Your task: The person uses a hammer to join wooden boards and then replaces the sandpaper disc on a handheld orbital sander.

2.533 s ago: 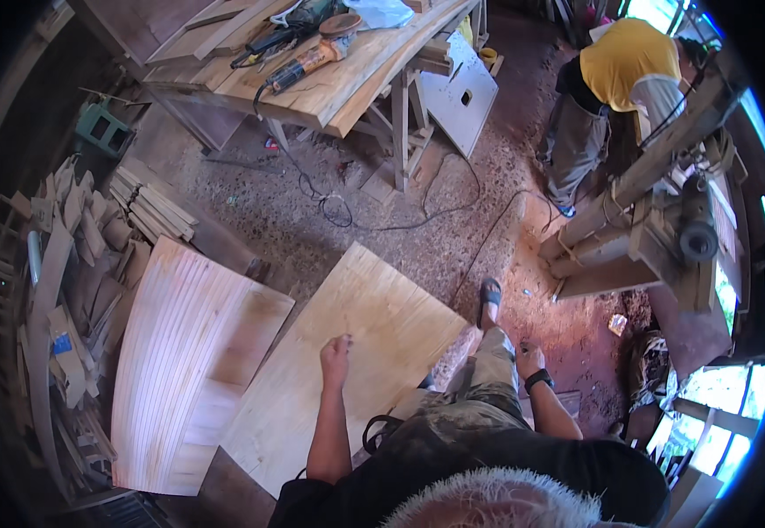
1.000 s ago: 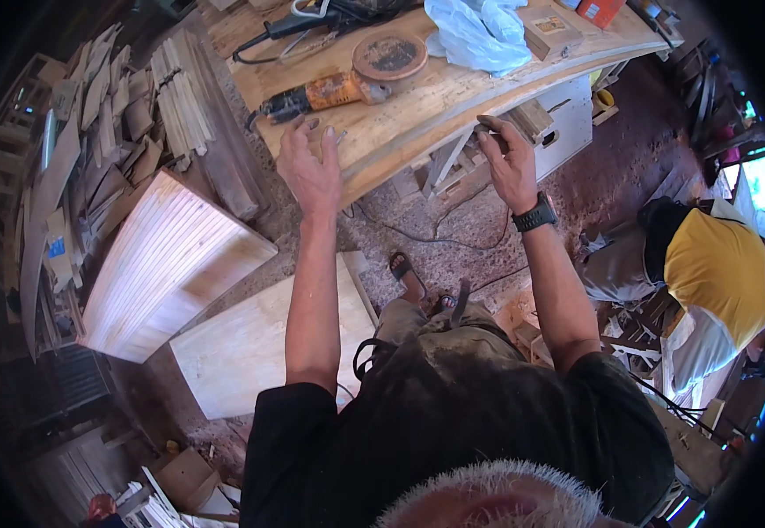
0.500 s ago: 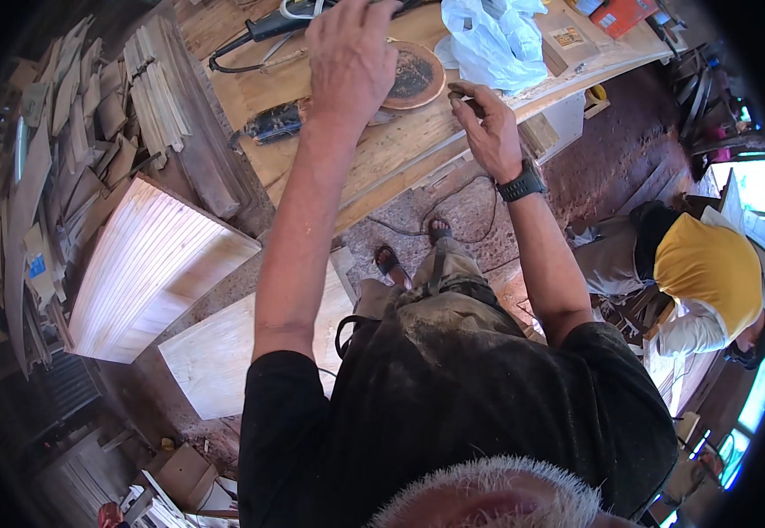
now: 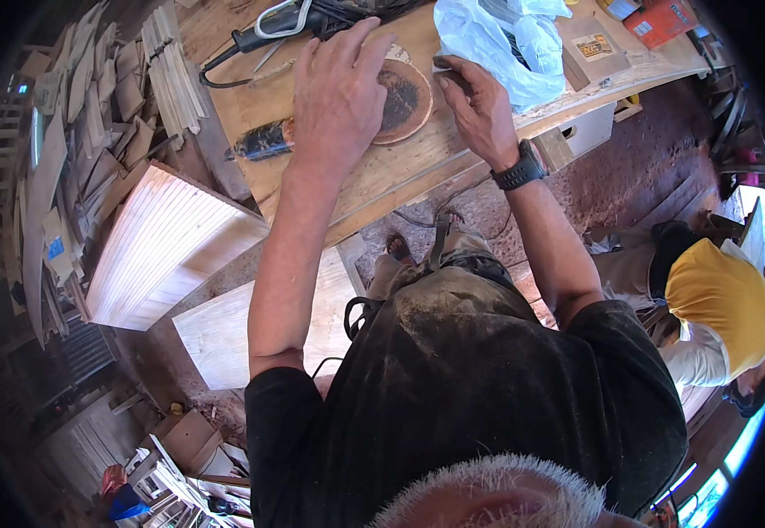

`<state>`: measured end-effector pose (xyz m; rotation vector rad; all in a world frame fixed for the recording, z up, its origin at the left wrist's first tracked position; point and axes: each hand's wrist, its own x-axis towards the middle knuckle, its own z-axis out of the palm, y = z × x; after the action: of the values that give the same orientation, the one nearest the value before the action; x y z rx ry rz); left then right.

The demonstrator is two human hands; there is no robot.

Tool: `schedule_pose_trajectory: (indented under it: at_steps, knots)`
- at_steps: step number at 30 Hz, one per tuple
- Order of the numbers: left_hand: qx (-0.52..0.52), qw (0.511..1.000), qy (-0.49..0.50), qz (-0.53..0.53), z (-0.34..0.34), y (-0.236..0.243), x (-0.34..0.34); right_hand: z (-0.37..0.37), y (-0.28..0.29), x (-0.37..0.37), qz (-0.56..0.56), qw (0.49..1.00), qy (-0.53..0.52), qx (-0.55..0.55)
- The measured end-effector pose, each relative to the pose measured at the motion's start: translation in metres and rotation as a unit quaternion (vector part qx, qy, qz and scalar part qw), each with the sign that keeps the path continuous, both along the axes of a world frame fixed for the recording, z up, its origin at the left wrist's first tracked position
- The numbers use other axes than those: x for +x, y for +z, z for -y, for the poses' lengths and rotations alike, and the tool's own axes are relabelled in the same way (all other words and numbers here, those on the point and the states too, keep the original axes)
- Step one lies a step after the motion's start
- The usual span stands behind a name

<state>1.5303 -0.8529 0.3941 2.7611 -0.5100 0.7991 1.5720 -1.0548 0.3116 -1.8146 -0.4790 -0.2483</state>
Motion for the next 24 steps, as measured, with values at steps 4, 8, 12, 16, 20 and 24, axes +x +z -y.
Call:
schedule_pose_trajectory:
  at_steps: [4, 8, 12, 16, 20, 24]
  knots:
    - [0.024, 1.0, 0.016, -0.012, 0.001, -0.002, 0.002, -0.01, -0.01, 0.027, 0.06, 0.997, 0.0, -0.039]
    - [0.002, 0.999, 0.026, -0.023, -0.001, -0.008, -0.002, -0.025, -0.023, 0.053, 0.082, 0.992, 0.034, -0.091]
    - [-0.089, 0.996, 0.025, -0.008, -0.009, -0.015, -0.002, -0.038, -0.029, 0.071, 0.181, 0.969, 0.05, -0.16]
    - [-0.288, 0.954, 0.069, -0.049, -0.033, -0.024, -0.004, -0.043, -0.028, 0.076, 0.123, 0.954, 0.075, -0.262]
    - [-0.26, 0.943, 0.134, -0.158, -0.063, -0.034, 0.003, -0.045, -0.029, 0.077, 0.118, 0.957, 0.068, -0.257]
    - [-0.198, 0.904, 0.143, -0.35, -0.075, -0.049, 0.031, -0.046, -0.035, 0.081, 0.097, 0.966, 0.066, -0.232]
